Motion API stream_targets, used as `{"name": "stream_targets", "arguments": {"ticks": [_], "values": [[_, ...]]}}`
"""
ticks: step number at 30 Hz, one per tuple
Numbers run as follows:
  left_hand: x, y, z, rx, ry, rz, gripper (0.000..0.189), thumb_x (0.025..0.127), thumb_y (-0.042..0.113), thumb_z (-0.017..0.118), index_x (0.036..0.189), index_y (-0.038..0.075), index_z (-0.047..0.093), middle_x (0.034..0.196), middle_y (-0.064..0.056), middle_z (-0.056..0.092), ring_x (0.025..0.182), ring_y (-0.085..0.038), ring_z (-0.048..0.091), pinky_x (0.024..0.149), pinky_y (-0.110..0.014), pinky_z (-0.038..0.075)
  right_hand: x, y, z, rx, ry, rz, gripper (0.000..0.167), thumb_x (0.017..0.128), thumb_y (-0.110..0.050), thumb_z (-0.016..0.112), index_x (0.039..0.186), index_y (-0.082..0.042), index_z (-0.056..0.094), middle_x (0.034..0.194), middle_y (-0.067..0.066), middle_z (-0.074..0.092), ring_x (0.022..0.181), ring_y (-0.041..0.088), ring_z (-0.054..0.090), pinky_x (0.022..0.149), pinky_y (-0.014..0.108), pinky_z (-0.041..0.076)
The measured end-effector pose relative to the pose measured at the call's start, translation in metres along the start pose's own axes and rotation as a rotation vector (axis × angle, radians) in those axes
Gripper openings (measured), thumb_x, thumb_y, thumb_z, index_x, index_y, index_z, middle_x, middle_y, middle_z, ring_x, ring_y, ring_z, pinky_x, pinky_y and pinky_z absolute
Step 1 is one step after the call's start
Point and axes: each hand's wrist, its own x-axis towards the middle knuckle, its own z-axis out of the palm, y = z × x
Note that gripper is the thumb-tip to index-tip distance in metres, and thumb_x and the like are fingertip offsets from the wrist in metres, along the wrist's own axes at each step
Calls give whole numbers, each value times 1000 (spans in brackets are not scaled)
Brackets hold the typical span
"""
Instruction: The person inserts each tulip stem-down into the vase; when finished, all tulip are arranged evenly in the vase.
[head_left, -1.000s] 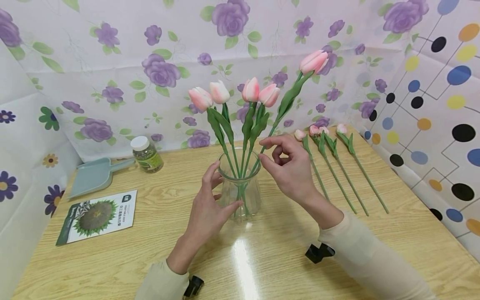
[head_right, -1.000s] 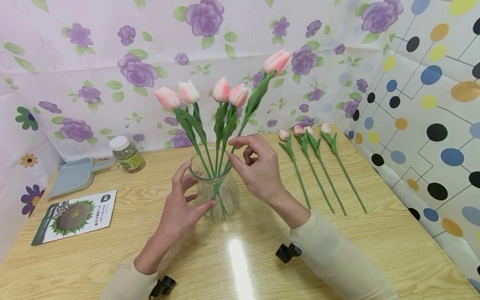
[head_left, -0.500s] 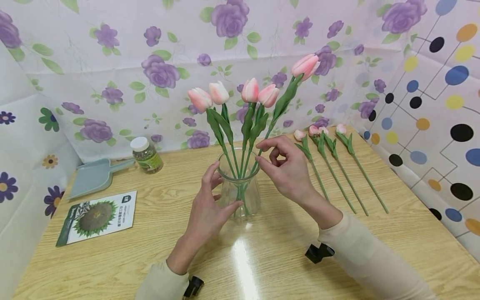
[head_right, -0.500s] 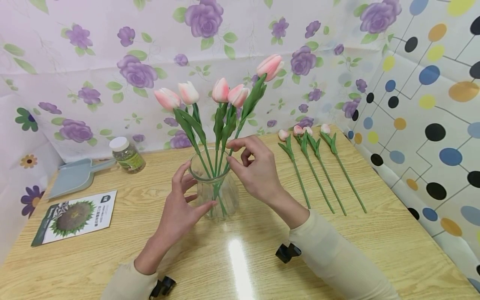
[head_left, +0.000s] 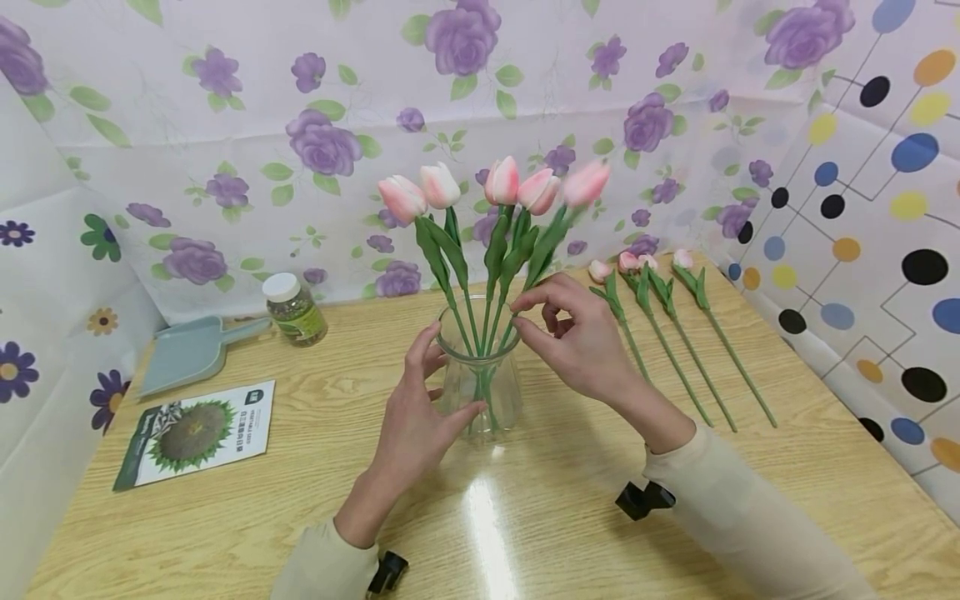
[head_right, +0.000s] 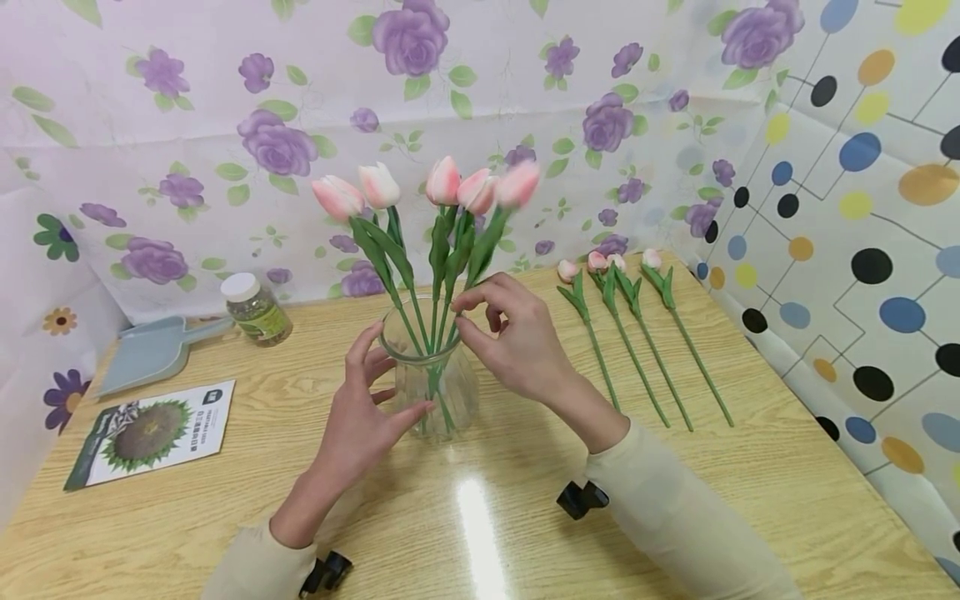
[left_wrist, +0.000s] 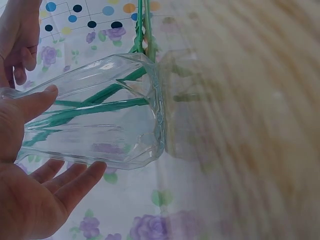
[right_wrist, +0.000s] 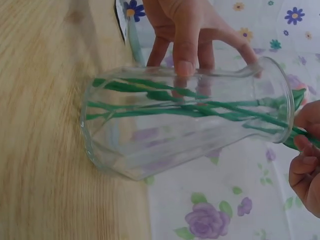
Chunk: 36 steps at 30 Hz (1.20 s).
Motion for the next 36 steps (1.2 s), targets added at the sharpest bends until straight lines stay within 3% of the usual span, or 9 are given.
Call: {"name": "stream_targets", "arguments": {"ticks": [4, 11, 15, 21, 29, 36], "values": [[0, 0, 0, 1, -1, -1, 117, 79, 5, 93, 164, 27, 16, 150, -19, 58, 133, -38, 62, 92, -53, 66, -1, 3, -5, -35, -37, -37, 11, 94, -3, 73, 98, -12, 79, 96, 1, 69, 66, 20, 47, 53, 25, 38], [0, 0, 0, -4, -4, -13, 117, 80, 6, 93, 164, 28, 15, 151, -19, 57, 134, -38, 61, 93, -53, 65, -1, 5, -10, 17, -64, -29, 11, 95, -2, 73, 99, -11, 79, 95, 4, 70, 65, 21, 47, 51, 24, 37], [0, 0, 0, -6, -3, -14, 117, 80, 6, 93, 164, 29, 15, 150, -19, 58, 134, -38, 61, 93, -53, 65, -1, 11, -21, 74, -54, 42, 15, 94, 3, 72, 100, -9, 79, 93, 2, 70, 67, 18, 47, 52, 21, 38], [-1, 0, 1, -2, 1, -8, 117, 80, 5, 93, 164, 28, 16, 149, -20, 58, 134, -38, 61, 93, -53, 65, 3, 26, -50, 107, 36, 169, 12, 95, 4, 71, 101, -4, 78, 91, -5, 69, 68, 10, 52, 54, 19, 40], [0, 0, 1, -5, 3, -19, 117, 79, 5, 93, 164, 29, 16, 150, -19, 58, 134, -38, 61, 94, -53, 65, 5, 52, -82, 39, 80, 292, 12, 97, -7, 75, 106, 0, 78, 97, -15, 72, 75, 9, 57, 64, 19, 47], [-1, -1, 1, -8, 5, -15, 117, 79, 5, 93, 164, 28, 17, 150, -17, 58, 134, -37, 61, 94, -53, 65, -4, 74, -97, -17, 43, 392, 18, 96, -12, 78, 109, 0, 77, 95, -18, 70, 72, 8, 54, 57, 16, 45]]}}
